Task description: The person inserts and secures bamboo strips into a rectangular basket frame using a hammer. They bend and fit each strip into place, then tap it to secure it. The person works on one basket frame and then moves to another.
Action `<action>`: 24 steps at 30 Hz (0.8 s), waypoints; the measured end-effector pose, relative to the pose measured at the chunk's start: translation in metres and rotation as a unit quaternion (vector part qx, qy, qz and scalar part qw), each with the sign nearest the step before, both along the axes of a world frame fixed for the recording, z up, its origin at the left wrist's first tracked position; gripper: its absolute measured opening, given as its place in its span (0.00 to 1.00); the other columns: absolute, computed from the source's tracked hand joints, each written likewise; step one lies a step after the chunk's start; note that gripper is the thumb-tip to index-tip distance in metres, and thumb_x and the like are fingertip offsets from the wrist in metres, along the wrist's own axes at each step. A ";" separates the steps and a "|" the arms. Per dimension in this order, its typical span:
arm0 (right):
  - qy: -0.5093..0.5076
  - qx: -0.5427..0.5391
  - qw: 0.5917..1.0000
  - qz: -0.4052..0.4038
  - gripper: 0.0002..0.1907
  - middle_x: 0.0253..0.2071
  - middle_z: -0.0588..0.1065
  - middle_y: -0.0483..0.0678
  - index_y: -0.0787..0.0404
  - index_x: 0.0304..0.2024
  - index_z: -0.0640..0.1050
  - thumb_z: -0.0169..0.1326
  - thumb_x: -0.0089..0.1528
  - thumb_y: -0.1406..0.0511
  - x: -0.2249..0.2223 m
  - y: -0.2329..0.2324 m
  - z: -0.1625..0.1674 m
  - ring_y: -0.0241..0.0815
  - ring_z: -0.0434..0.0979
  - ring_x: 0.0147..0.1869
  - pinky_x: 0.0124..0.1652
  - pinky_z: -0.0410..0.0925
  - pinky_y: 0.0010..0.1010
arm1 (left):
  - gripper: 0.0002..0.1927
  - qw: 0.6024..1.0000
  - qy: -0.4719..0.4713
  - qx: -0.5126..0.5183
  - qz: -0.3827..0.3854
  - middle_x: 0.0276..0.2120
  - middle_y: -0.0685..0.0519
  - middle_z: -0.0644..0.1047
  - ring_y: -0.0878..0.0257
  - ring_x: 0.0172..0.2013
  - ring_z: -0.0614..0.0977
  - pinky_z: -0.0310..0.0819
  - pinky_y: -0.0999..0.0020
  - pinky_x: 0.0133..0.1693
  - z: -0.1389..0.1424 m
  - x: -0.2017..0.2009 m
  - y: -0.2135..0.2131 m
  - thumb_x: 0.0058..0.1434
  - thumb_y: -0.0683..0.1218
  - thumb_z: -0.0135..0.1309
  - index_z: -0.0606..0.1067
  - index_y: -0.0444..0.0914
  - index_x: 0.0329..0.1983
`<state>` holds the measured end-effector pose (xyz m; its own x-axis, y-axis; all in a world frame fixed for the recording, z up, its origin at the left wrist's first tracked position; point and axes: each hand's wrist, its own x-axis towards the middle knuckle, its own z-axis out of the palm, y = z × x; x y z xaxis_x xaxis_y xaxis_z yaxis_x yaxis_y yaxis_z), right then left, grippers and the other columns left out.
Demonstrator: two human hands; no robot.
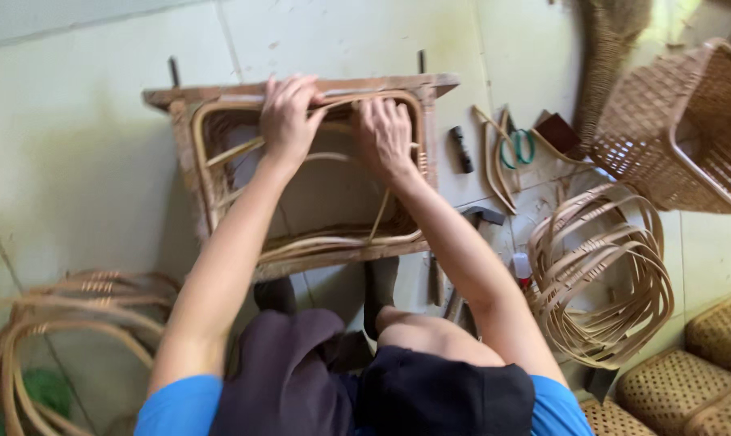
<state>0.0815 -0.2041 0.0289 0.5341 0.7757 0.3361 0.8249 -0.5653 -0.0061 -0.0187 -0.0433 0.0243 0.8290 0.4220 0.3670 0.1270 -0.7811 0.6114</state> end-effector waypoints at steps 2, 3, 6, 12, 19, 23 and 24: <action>0.098 0.065 0.993 0.015 0.10 0.40 0.76 0.51 0.60 0.44 0.77 0.56 0.66 0.61 0.007 -0.021 0.008 0.50 0.75 0.47 0.47 0.67 0.44 | 0.18 0.998 -0.014 0.062 -0.013 0.62 0.44 0.75 0.45 0.63 0.75 0.58 0.47 0.68 0.005 -0.018 -0.015 0.59 0.43 0.66 0.77 0.38 0.52; 0.152 0.097 0.983 0.025 0.09 0.40 0.76 0.50 0.59 0.44 0.77 0.57 0.67 0.61 0.009 -0.032 0.008 0.51 0.74 0.48 0.48 0.67 0.44 | 0.24 0.994 -0.006 0.111 -0.010 0.65 0.39 0.72 0.42 0.64 0.73 0.54 0.43 0.67 0.008 -0.041 -0.028 0.59 0.46 0.63 0.76 0.36 0.59; 0.116 0.155 0.979 -0.064 0.04 0.37 0.75 0.52 0.58 0.41 0.78 0.53 0.67 0.70 0.052 -0.094 0.003 0.50 0.74 0.45 0.45 0.66 0.44 | 0.20 0.994 0.066 0.030 -0.076 0.56 0.46 0.74 0.50 0.61 0.73 0.62 0.44 0.69 0.019 -0.119 -0.068 0.70 0.59 0.53 0.75 0.41 0.54; 0.197 0.056 0.946 -0.253 0.19 0.46 0.74 0.63 0.67 0.52 0.73 0.62 0.63 0.64 0.113 -0.194 -0.064 0.63 0.74 0.51 0.49 0.69 0.50 | 0.34 0.983 0.121 0.078 -0.117 0.47 0.49 0.73 0.51 0.48 0.76 0.73 0.53 0.51 0.015 -0.195 -0.107 0.50 0.62 0.66 0.74 0.38 0.54; 0.142 0.014 0.974 -0.178 0.16 0.51 0.73 0.65 0.72 0.55 0.69 0.50 0.66 0.70 0.112 -0.195 -0.095 0.64 0.75 0.54 0.55 0.70 0.48 | 0.35 0.981 0.128 0.084 -0.115 0.41 0.51 0.70 0.55 0.44 0.75 0.73 0.59 0.50 0.007 -0.191 -0.103 0.46 0.58 0.72 0.74 0.40 0.53; 0.096 -0.001 0.982 -0.161 0.10 0.42 0.74 0.58 0.69 0.53 0.70 0.44 0.75 0.67 0.136 -0.183 -0.061 0.48 0.73 0.37 0.35 0.69 0.39 | 0.33 0.980 0.114 0.106 -0.126 0.37 0.54 0.70 0.57 0.40 0.74 0.73 0.62 0.49 0.003 -0.193 -0.101 0.45 0.59 0.73 0.75 0.39 0.49; 0.108 0.007 0.981 -0.160 0.10 0.39 0.75 0.56 0.68 0.53 0.71 0.43 0.77 0.66 0.141 -0.176 -0.046 0.44 0.72 0.33 0.30 0.69 0.37 | 0.32 0.979 0.113 0.110 -0.128 0.36 0.54 0.70 0.58 0.40 0.73 0.73 0.62 0.48 0.003 -0.193 -0.101 0.44 0.59 0.73 0.76 0.40 0.48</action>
